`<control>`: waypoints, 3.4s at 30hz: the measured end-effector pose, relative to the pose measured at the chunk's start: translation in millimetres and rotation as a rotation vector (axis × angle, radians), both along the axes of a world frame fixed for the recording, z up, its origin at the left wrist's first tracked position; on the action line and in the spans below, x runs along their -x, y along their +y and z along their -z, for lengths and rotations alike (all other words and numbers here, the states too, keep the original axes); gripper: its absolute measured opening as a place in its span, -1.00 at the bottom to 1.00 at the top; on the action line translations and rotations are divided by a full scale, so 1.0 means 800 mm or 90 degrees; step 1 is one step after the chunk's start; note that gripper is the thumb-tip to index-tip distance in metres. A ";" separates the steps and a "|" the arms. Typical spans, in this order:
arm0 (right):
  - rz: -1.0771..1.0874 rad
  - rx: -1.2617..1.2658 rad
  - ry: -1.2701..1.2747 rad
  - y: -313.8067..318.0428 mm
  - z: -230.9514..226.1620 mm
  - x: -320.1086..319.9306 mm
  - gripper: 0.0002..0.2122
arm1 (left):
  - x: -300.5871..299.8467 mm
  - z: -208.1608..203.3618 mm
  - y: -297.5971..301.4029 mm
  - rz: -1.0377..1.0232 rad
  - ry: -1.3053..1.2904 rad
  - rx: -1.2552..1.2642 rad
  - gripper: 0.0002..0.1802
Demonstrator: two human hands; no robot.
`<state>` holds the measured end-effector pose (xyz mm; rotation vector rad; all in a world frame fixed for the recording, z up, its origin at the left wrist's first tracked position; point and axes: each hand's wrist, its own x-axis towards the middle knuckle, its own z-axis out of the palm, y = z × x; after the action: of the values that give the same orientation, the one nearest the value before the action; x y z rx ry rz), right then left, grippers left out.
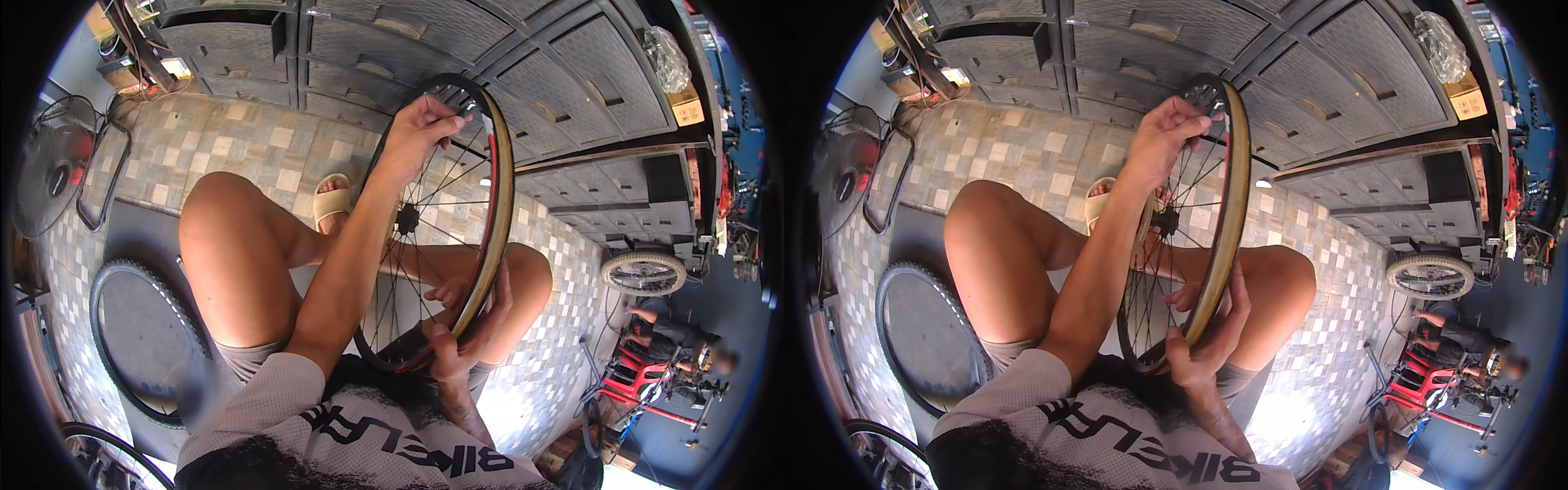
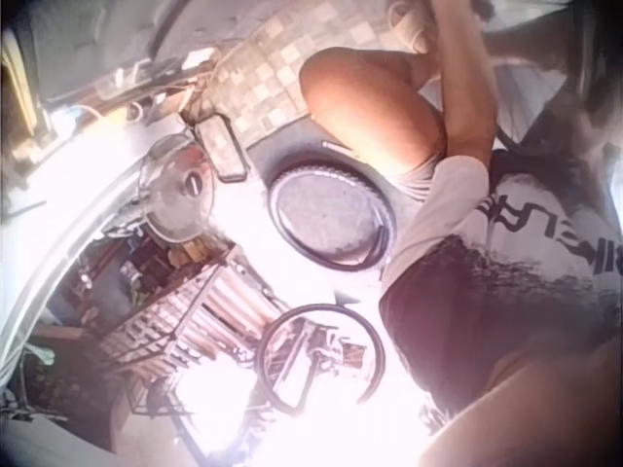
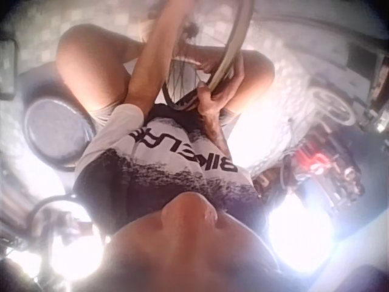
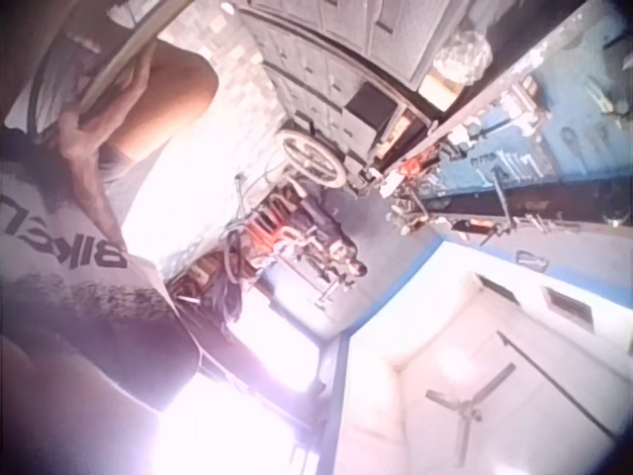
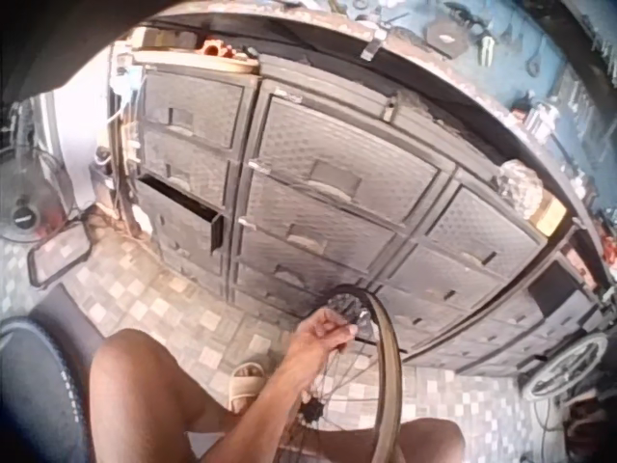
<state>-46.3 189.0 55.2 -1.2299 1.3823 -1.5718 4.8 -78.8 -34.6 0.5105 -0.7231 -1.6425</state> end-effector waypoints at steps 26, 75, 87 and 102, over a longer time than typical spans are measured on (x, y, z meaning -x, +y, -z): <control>0.014 -0.020 0.030 -0.008 -0.003 0.019 0.01 | 0.012 -0.011 -0.004 -0.035 -0.074 0.020 -0.68; -0.013 -0.009 0.050 -0.009 -0.002 0.025 -0.01 | 0.012 -0.011 -0.012 -0.024 -0.096 0.007 -0.73; 0.025 -0.006 0.029 -0.011 -0.006 0.021 -0.01 | 0.003 0.010 -0.014 0.035 0.098 -0.016 -0.88; 0.013 -0.003 0.010 -0.010 -0.005 0.020 -0.02 | -0.029 0.048 -0.064 -0.286 -0.472 0.048 -0.90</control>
<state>-61.9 180.7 59.1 -1.2322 1.4121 -1.5742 28.4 -130.2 -72.8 1.1619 -1.1035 -0.9807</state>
